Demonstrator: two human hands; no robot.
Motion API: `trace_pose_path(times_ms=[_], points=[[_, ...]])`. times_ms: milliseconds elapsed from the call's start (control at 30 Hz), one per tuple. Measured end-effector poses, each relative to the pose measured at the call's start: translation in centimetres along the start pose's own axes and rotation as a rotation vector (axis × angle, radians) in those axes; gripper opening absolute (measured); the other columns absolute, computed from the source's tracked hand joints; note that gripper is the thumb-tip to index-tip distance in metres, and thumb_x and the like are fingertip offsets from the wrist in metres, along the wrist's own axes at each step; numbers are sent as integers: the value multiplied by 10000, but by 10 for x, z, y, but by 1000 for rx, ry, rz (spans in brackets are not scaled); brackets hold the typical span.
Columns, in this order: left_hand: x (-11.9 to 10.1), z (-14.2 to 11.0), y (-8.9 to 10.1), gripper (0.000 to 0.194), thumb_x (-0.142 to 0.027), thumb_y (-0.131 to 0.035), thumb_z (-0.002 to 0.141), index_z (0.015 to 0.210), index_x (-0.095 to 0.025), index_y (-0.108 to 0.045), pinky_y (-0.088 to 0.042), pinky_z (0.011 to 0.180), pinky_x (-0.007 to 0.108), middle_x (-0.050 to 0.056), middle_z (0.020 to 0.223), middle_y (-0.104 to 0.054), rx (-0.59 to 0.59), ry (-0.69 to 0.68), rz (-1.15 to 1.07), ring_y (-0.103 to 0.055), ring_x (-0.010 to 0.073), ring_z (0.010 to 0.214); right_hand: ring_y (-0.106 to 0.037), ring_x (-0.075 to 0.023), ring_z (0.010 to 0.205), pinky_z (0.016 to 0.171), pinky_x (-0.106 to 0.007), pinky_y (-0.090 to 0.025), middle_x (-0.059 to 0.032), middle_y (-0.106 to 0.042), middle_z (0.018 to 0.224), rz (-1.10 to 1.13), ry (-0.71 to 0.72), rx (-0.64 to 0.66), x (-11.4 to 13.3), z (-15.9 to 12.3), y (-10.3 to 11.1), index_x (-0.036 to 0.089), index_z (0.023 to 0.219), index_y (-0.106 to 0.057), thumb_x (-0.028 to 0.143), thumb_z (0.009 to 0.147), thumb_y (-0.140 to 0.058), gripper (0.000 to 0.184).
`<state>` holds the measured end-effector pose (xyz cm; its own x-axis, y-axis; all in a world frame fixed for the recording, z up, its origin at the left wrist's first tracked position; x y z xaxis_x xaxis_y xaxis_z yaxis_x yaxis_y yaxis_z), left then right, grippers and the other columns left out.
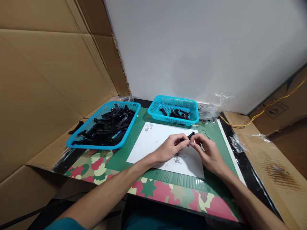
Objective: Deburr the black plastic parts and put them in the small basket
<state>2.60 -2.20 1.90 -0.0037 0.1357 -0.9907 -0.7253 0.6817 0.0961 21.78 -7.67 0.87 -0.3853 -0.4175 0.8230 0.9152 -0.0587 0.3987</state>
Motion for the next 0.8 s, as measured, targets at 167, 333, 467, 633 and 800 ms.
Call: trace_pose_path(times_ms=[167,333,467,633,800], points=[[3,-2,-2,403,-543,-621,990,896,-152,-628,-280,589,243,-31,717,-455,-55,38,-54,-384,109,644,-564,-165,762,679,-294,-473,-27,-668,890,-174,207,-112,7,1,0,221,1044,-656,185,1012,-651,48],[3,-3,-4,398,-535,-609,1001,873,-159,-592,-279,586,238,-32,725,-454,-48,62,-87,-385,107,649,-600,-189,811,703,-314,-492,-67,-711,917,-506,561,-135,9,-1,6,215,1069,-691,55,976,-652,189],[2,-3,-5,396,-534,-588,1019,882,-162,-589,-276,585,245,-34,723,-443,-35,68,-72,-368,109,642,-586,-186,752,658,-320,-475,-69,-717,888,-656,645,-115,8,-1,8,192,1082,-691,-14,953,-621,252],[1,-4,-4,393,-517,-476,1081,1076,-174,-667,-362,665,251,5,848,-532,-85,-8,58,-462,125,731,-634,-179,765,653,-309,-513,-82,-708,914,-454,458,-197,15,0,7,182,1032,-667,51,965,-650,148],[3,-5,-3,574,-461,-635,1028,1515,-264,-405,-443,743,256,36,991,-649,-93,-37,-87,-595,154,851,-574,-121,617,551,-271,-497,-46,-680,870,-227,283,-235,24,0,5,199,988,-682,97,974,-654,106]])
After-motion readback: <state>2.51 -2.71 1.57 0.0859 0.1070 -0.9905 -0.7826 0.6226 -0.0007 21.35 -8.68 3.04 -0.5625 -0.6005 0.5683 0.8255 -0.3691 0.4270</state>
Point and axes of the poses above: each hand's wrist, its own z-axis towards the middle knuckle, its own y-axis out of the back of the hand, x = y × z, the point moved 1 cm from there along z, towards the middle knuckle
